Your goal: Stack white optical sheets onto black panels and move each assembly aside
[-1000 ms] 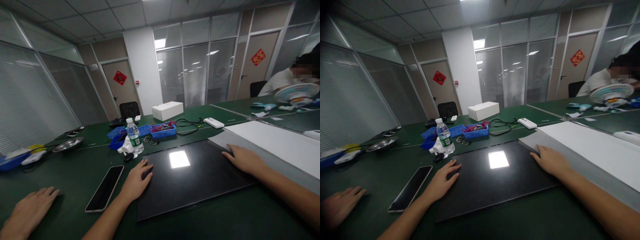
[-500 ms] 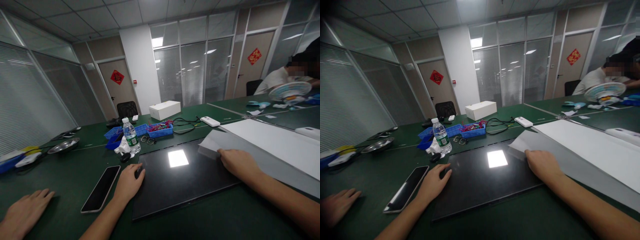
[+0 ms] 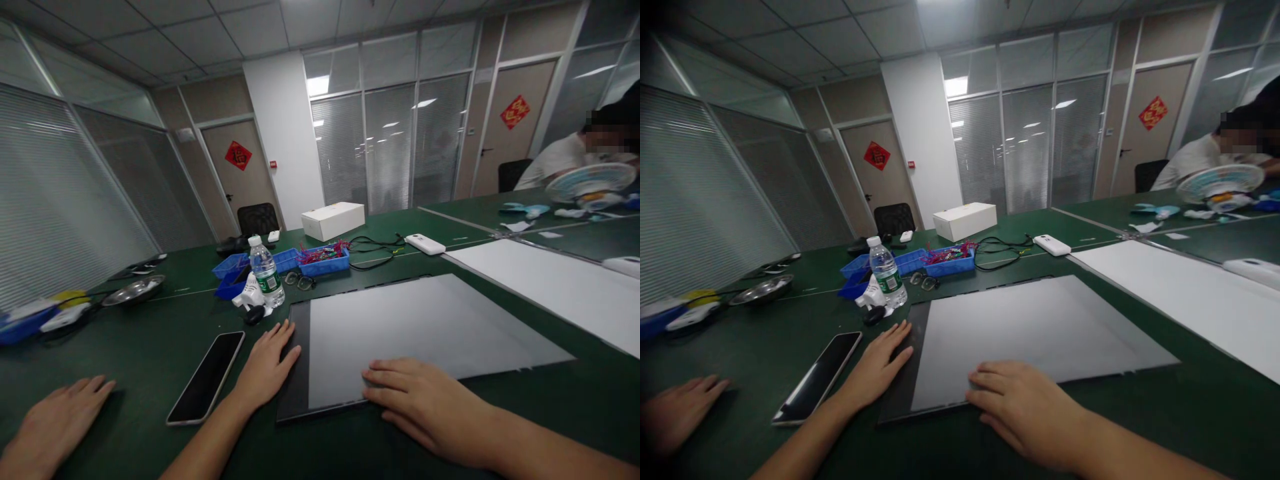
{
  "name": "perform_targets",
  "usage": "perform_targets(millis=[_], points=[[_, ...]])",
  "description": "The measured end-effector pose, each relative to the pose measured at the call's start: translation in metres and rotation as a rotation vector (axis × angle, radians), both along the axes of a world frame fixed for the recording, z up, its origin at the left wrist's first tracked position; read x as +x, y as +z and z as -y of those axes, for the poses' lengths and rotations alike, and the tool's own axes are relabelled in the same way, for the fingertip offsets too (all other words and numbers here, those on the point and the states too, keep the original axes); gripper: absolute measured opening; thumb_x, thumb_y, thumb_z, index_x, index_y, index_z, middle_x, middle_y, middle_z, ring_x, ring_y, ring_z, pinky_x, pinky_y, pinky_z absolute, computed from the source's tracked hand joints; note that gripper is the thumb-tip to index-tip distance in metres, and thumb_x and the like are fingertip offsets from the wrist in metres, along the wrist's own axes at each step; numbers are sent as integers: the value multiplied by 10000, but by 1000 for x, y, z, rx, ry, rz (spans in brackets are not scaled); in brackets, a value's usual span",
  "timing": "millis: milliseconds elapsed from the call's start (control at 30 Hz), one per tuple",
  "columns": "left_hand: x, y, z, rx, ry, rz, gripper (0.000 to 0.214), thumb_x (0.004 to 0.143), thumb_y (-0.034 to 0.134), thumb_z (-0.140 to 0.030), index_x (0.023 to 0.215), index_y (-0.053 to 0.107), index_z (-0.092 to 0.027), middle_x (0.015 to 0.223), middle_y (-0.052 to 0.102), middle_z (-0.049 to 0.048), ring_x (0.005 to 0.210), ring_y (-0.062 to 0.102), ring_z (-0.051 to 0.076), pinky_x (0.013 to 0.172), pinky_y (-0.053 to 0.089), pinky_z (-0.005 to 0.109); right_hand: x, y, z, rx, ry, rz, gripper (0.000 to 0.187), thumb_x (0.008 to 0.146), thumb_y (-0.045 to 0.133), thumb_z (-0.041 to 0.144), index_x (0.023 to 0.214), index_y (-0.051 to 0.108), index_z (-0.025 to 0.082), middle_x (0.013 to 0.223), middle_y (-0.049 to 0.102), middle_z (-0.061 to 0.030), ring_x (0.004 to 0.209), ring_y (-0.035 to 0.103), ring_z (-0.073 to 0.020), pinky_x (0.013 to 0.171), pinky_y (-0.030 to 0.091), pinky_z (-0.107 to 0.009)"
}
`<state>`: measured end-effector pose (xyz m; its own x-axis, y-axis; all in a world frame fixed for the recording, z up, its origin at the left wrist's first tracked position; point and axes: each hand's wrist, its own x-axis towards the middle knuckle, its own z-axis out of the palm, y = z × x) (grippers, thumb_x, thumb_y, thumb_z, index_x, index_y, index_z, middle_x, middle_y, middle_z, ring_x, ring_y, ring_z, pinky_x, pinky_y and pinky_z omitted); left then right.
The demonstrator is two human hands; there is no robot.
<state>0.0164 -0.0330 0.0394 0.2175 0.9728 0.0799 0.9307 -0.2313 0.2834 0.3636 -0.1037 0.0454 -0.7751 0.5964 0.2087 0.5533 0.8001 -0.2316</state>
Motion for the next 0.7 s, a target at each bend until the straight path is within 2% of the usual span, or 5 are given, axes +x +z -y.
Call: perform_targets(millis=[133, 233, 400, 500, 700], points=[[1, 3, 4, -10, -11, -24, 776, 1014, 348, -664, 1610, 407, -172, 1699, 302, 114, 1583, 273, 338, 1282, 223, 564, 4, 15, 5, -185, 67, 1, 590, 1046, 463, 465, 1616, 390, 333, 1648, 339, -33, 1517, 374, -213, 1256, 372, -409], [4, 6, 6, -26, -11, -36, 854, 955, 461, -714, 1622, 383, -186, 1703, 284, 118, 1582, 265, 363, 1275, 228, 582, 18, 10, -8, -89, -9, -34, 611, 1044, 453, 496, 1630, 349, 356, 1663, 309, -25, 1528, 356, -217, 1273, 340, -461], [3, 6, 5, -32, -4, -9, 798, 948, 528, -623, 1620, 391, -214, 1698, 300, 111, 1581, 271, 356, 1271, 241, 579, 88, -12, -66, 206, -538, -123, 574, 1020, 433, 542, 1508, 559, 267, 1544, 509, -68, 1444, 468, -269, 1264, 315, -542], [0, 5, 4, -31, -13, 19, 705, 967, 500, -483, 1615, 403, -224, 1699, 300, 87, 1587, 262, 328, 1281, 225, 567, 144, -17, -96, 123, -859, -29, 637, 993, 421, 561, 1476, 590, 181, 1507, 544, -101, 1431, 473, -291, 1258, 321, -507], [-2, 4, 4, -28, -20, 68, 667, 945, 430, -304, 1605, 424, -211, 1687, 332, 54, 1587, 275, 281, 1295, 198, 555, 185, -19, -108, -13, -1050, -14, 622, 989, 361, 501, 1377, 665, 121, 1361, 644, -159, 1160, 654, -311, 989, 533, -472]])
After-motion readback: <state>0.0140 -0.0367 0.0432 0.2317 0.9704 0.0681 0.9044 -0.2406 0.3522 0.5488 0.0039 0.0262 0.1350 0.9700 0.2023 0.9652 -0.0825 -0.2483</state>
